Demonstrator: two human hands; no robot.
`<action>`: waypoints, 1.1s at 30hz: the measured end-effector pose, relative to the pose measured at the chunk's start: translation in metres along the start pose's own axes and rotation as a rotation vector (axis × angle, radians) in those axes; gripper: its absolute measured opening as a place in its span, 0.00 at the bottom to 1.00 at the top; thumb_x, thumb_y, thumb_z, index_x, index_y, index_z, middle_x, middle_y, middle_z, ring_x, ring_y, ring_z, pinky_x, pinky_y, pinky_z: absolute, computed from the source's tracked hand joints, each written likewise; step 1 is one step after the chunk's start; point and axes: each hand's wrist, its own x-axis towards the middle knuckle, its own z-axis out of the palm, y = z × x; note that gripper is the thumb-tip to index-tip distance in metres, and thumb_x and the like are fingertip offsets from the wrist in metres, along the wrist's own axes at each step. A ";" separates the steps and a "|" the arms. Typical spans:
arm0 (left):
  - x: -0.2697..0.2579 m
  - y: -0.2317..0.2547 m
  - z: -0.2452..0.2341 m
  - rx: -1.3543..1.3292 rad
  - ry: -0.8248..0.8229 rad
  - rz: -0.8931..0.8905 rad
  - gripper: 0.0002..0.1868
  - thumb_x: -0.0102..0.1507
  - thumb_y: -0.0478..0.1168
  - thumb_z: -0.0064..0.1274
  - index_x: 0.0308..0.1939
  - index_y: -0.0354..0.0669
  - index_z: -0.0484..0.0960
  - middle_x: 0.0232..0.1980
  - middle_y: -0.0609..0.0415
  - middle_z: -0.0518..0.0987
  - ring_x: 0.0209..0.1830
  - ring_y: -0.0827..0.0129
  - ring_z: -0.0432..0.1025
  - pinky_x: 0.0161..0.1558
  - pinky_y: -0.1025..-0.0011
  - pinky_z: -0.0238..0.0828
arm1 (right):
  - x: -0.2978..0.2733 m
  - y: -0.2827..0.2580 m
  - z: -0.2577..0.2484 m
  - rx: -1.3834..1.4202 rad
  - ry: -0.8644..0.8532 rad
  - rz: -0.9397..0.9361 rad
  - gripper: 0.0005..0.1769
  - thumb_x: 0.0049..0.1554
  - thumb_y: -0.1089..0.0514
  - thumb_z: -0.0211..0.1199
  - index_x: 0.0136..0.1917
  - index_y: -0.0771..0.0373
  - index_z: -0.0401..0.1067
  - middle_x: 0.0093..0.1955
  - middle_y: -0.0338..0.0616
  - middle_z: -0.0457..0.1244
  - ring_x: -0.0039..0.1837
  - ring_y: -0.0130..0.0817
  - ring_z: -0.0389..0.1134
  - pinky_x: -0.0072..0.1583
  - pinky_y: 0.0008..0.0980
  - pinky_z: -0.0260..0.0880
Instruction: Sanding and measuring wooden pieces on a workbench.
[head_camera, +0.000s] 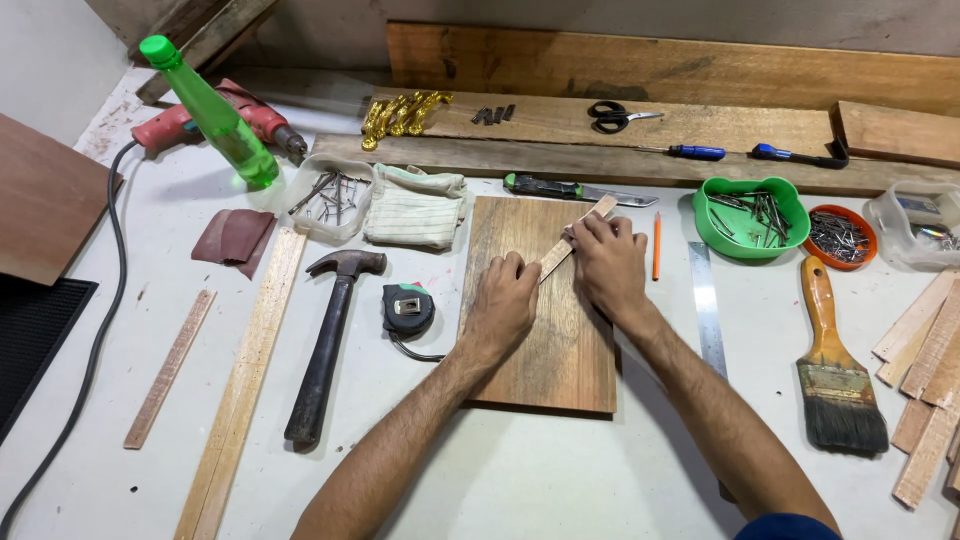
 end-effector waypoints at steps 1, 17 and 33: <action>-0.001 0.001 0.000 -0.002 -0.003 -0.004 0.13 0.69 0.37 0.47 0.55 0.34 0.79 0.42 0.48 0.70 0.43 0.60 0.66 0.47 0.60 0.66 | -0.006 -0.002 0.001 0.001 -0.005 -0.001 0.12 0.61 0.54 0.64 0.58 0.53 0.79 0.61 0.37 0.69 0.61 0.43 0.63 0.61 0.54 0.57; -0.001 0.004 -0.007 -0.016 0.027 0.030 0.13 0.67 0.40 0.53 0.53 0.36 0.78 0.46 0.46 0.70 0.47 0.56 0.66 0.49 0.57 0.65 | -0.001 -0.005 0.011 -0.135 0.029 0.021 0.13 0.60 0.56 0.61 0.57 0.61 0.75 0.60 0.44 0.69 0.59 0.46 0.63 0.54 0.52 0.58; -0.002 0.002 -0.004 0.012 0.046 0.043 0.11 0.67 0.41 0.52 0.50 0.39 0.78 0.45 0.47 0.69 0.46 0.55 0.66 0.47 0.55 0.65 | -0.005 -0.016 0.003 -0.042 0.026 0.019 0.12 0.62 0.55 0.60 0.57 0.59 0.76 0.63 0.46 0.69 0.61 0.47 0.64 0.55 0.49 0.59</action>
